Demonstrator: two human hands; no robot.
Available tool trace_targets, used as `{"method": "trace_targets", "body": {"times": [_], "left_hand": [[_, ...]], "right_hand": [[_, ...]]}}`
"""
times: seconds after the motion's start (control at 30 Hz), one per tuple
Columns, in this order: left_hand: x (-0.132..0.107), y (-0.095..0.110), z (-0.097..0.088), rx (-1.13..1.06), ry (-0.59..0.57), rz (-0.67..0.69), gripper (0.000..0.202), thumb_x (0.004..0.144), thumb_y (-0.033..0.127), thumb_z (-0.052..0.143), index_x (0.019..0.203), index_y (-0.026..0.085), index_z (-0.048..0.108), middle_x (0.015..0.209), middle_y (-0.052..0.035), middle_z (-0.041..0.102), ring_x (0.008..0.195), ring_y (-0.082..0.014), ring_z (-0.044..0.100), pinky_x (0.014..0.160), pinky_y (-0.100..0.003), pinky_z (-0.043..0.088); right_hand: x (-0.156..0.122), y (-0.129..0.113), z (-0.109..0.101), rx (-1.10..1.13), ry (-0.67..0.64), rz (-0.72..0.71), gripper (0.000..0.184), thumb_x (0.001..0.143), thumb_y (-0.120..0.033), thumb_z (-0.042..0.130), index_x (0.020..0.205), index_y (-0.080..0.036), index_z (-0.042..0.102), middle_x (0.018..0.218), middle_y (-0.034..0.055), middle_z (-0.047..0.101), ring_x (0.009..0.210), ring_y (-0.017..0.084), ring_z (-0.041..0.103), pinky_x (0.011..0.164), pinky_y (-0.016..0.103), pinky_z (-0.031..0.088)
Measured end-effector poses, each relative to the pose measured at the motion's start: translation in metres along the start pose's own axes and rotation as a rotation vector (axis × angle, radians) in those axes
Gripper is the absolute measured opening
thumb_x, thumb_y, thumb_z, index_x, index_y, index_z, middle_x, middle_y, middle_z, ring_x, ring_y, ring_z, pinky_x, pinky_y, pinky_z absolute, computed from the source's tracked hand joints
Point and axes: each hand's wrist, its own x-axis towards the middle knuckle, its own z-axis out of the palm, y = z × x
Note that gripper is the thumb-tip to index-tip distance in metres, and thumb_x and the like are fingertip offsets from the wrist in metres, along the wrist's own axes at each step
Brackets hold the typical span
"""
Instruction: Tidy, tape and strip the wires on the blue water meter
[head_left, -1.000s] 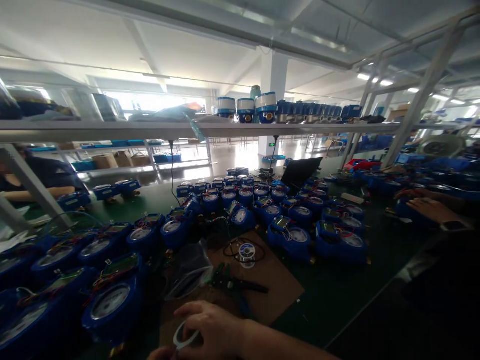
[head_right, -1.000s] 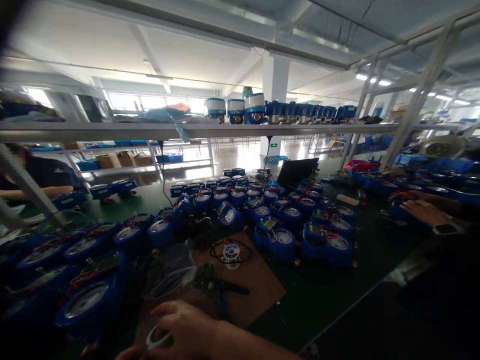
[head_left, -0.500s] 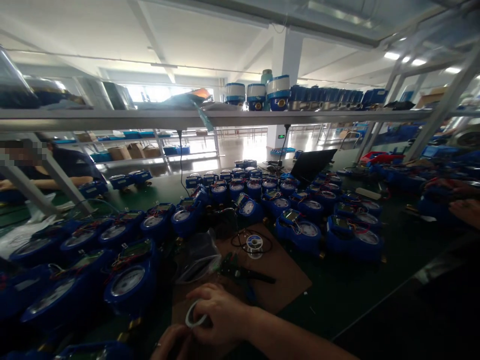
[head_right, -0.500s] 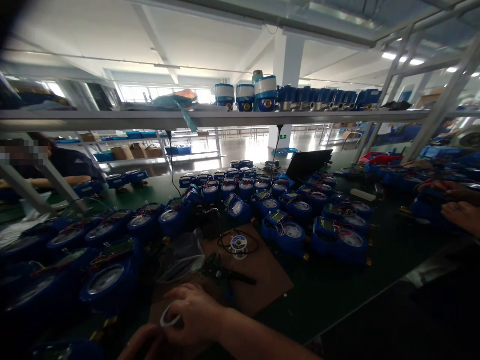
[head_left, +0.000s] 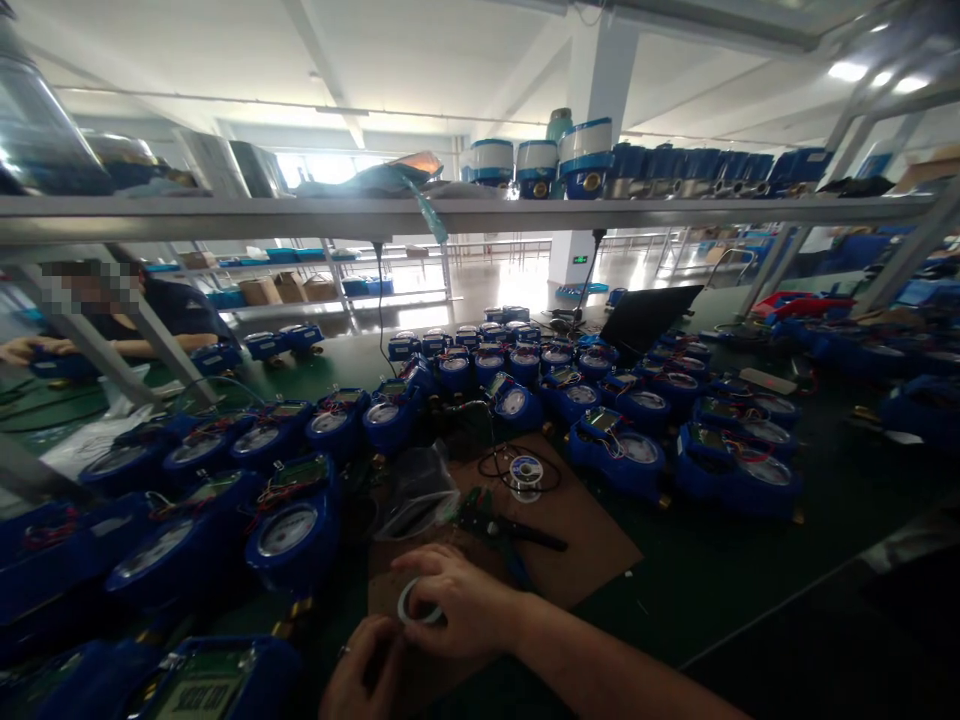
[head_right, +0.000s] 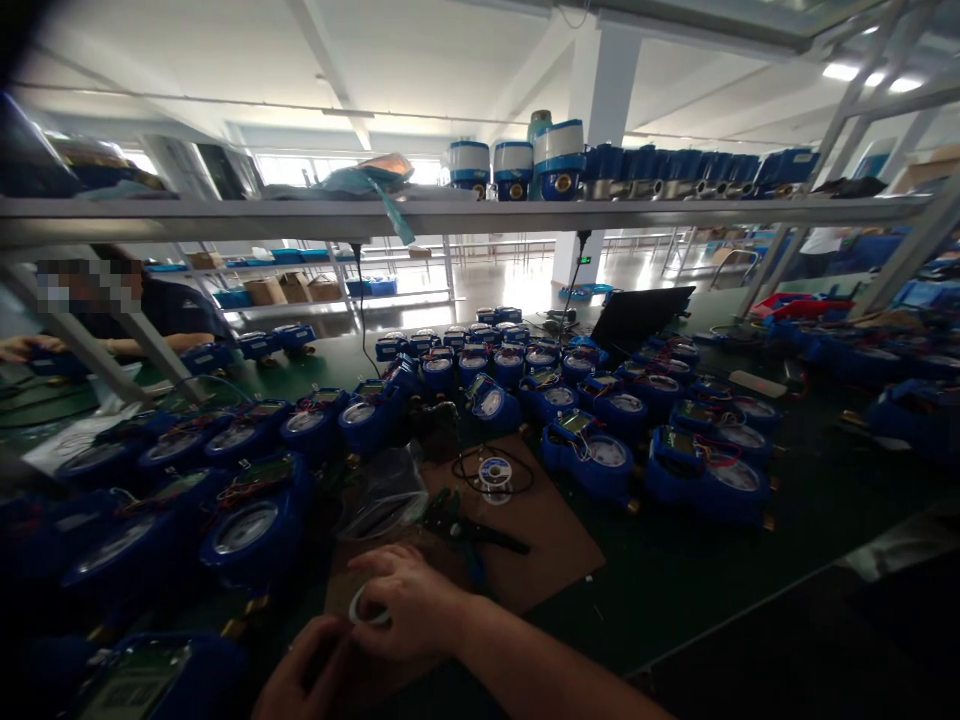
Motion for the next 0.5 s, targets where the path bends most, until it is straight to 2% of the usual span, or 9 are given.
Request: {"method": "trace_targets", "body": {"times": [0.17, 0.5], "left_hand": [[-0.005, 0.002, 0.003, 0.002, -0.012, -0.007, 0.029, 0.081, 0.047, 0.057, 0.084, 0.02, 0.067, 0.09, -0.0066, 0.072, 0.084, -0.0237, 0.068, 0.078, -0.032, 0.056], [-0.009, 0.012, 0.007, -0.054, 0.018, -0.006, 0.023, 0.084, 0.038, 0.051, 0.082, 0.02, 0.064, 0.086, -0.0064, 0.066, 0.083, -0.0233, 0.063, 0.076, -0.034, 0.051]], "right_hand": [[-0.002, -0.004, -0.002, -0.014, 0.015, 0.0, 0.01, 0.082, -0.029, 0.064, 0.083, -0.019, 0.064, 0.142, 0.0059, 0.047, 0.128, 0.024, 0.045, 0.111, 0.038, 0.028], [0.0, -0.009, -0.002, 0.01, -0.034, 0.029, 0.008, 0.078, -0.021, 0.064, 0.085, -0.019, 0.061, 0.142, 0.01, 0.046, 0.131, 0.025, 0.042, 0.113, 0.043, 0.026]]}}
